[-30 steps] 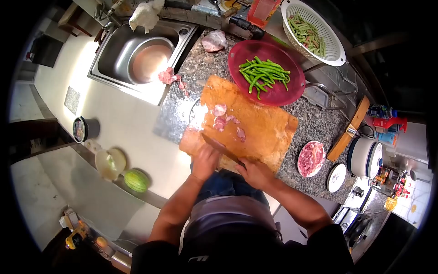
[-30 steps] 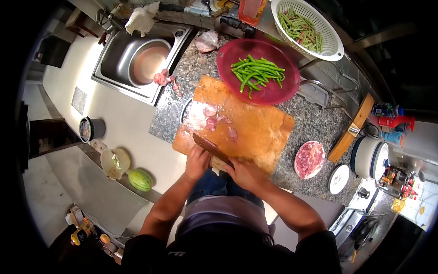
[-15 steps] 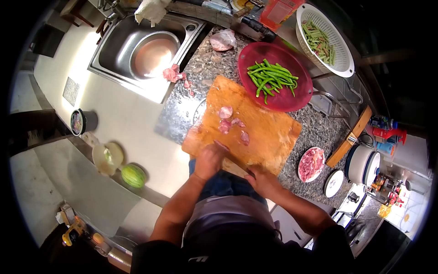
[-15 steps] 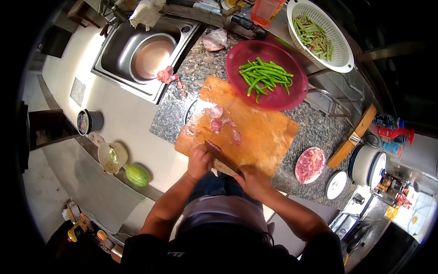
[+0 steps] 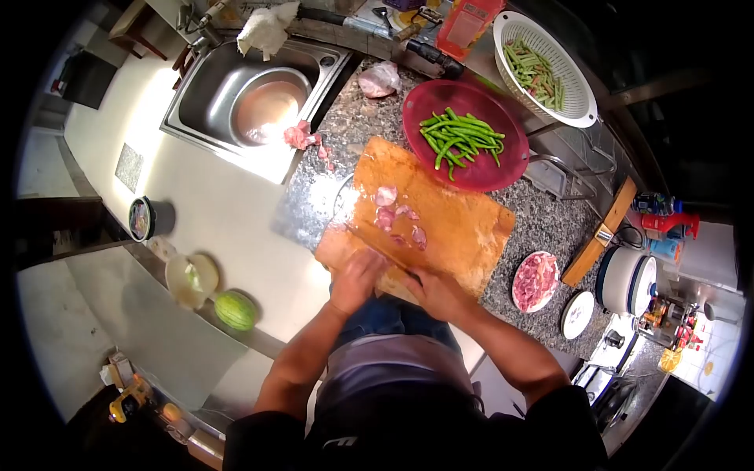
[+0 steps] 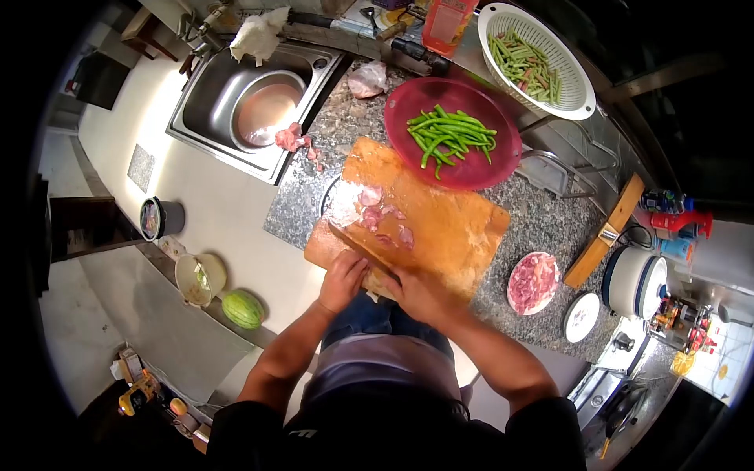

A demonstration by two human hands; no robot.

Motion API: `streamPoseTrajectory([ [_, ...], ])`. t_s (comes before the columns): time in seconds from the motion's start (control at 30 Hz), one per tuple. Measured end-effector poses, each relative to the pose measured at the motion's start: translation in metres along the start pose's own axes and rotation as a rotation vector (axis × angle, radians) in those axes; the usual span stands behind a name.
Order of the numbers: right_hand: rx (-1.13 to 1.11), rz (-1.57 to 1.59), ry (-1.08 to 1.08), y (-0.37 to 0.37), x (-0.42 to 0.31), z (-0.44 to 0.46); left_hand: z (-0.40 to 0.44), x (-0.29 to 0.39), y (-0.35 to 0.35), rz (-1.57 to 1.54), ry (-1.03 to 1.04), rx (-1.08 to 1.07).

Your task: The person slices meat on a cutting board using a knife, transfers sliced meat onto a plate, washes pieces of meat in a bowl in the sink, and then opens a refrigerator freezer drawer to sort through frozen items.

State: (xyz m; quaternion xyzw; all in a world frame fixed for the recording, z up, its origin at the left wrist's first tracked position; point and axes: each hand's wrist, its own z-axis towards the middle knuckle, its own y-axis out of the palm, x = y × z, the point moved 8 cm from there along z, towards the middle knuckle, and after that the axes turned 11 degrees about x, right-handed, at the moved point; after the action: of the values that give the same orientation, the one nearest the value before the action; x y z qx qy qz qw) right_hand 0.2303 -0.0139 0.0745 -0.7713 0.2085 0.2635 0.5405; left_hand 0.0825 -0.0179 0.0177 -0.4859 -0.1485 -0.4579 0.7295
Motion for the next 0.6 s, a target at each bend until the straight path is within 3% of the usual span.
streamPoseTrajectory([
  [0.1, -0.189, -0.068, 0.184, 0.013, 0.008, -0.011, -0.006, -0.003, 0.005, 0.025, -0.01, -0.025],
  [0.33, -0.091, -0.062, 0.153, 0.012, 0.016, -0.021, -0.006, -0.006, 0.008, 0.033, -0.002, -0.022],
  [0.4, -0.239, -0.102, 0.292, 0.016, 0.01, -0.011, -0.005, -0.002, 0.006, 0.045, -0.04, -0.016],
  [0.5, -0.103, -0.063, 0.116, 0.014, 0.017, -0.022, -0.008, -0.01, 0.01, 0.078, -0.05, -0.024],
  [0.6, -0.073, -0.037, 0.118, 0.009, 0.023, -0.035, -0.011, -0.012, 0.013, 0.086, -0.039, -0.01],
])
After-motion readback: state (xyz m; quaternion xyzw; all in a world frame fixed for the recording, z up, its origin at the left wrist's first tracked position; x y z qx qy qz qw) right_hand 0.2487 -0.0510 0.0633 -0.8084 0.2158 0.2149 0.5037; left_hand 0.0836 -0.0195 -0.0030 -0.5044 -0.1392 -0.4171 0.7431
